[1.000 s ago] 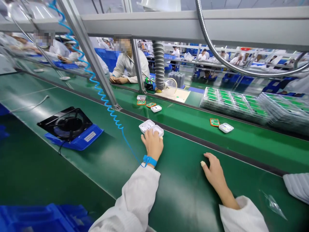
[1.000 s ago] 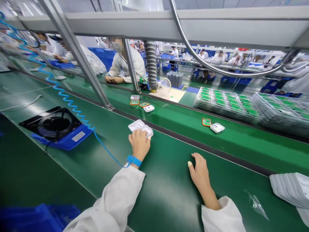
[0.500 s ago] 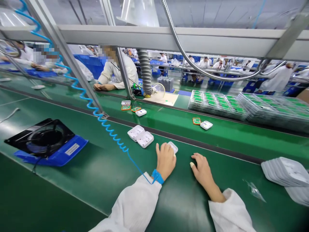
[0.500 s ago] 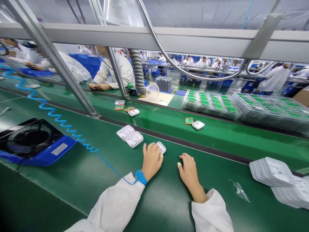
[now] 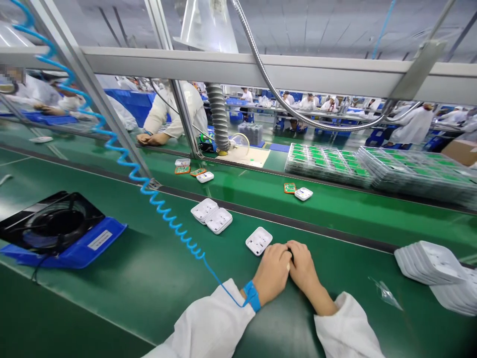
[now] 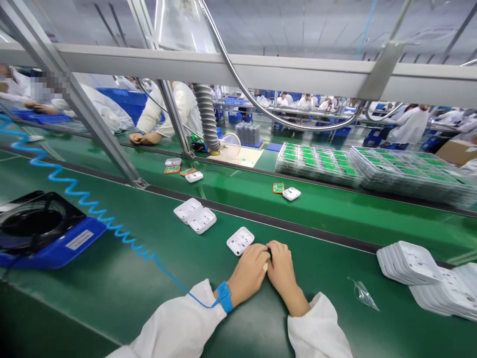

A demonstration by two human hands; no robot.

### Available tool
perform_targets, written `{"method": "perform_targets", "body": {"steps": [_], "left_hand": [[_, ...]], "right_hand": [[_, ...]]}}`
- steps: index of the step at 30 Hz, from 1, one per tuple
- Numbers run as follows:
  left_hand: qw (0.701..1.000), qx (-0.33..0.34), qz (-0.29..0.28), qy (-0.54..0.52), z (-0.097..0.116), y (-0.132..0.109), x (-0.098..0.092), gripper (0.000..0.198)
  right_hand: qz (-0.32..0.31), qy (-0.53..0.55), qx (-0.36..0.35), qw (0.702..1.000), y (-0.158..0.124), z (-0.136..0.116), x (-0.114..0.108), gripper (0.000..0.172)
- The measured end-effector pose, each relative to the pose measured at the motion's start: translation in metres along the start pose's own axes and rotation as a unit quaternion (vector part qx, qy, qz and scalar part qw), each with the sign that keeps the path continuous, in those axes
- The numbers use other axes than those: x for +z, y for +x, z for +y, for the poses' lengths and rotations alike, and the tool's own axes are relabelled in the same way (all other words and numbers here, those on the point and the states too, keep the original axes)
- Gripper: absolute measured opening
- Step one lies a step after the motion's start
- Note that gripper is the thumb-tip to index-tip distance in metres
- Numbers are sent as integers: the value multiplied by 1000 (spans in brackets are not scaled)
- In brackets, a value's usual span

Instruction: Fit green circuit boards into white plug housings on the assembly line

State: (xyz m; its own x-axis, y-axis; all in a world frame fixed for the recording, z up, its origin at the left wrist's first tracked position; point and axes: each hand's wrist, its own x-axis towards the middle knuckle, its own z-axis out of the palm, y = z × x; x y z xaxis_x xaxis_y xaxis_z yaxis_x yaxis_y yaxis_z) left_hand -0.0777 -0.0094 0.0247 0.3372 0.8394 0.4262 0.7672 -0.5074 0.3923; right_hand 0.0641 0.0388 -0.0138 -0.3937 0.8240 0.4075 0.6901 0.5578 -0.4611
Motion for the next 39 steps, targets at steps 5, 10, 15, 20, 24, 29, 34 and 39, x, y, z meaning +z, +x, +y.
{"method": "perform_targets", "body": {"steps": [5, 10, 15, 20, 24, 29, 34, 39], "left_hand": [[998, 10, -65, -4, 5, -2, 8, 18], [997, 3, -76, -2, 2, -2, 5, 24], [997, -5, -80, -4, 2, -2, 6, 27], [997, -5, -80, -8, 1, -2, 5, 27], [997, -2, -78, -3, 0, -3, 5, 24], [997, 2, -79, 0, -1, -4, 7, 21], [997, 3, -78, -5, -2, -3, 7, 23], [997, 4, -78, -3, -2, -3, 8, 21]], "right_hand": [[-3, 28, -6, 1000, -1, -2, 1, 28], [-13, 29, -1, 999, 2, -3, -2, 28], [-22, 25, -5, 999, 2, -4, -4, 29], [-26, 23, -11, 999, 1, -4, -5, 27], [-29, 15, -15, 999, 2, -3, -5, 26], [-28, 10, -9, 1000, 2, -4, -4, 27], [-30, 10, -12, 999, 1, -4, -4, 28], [-33, 5, -7, 999, 1, -3, -4, 28]]}}
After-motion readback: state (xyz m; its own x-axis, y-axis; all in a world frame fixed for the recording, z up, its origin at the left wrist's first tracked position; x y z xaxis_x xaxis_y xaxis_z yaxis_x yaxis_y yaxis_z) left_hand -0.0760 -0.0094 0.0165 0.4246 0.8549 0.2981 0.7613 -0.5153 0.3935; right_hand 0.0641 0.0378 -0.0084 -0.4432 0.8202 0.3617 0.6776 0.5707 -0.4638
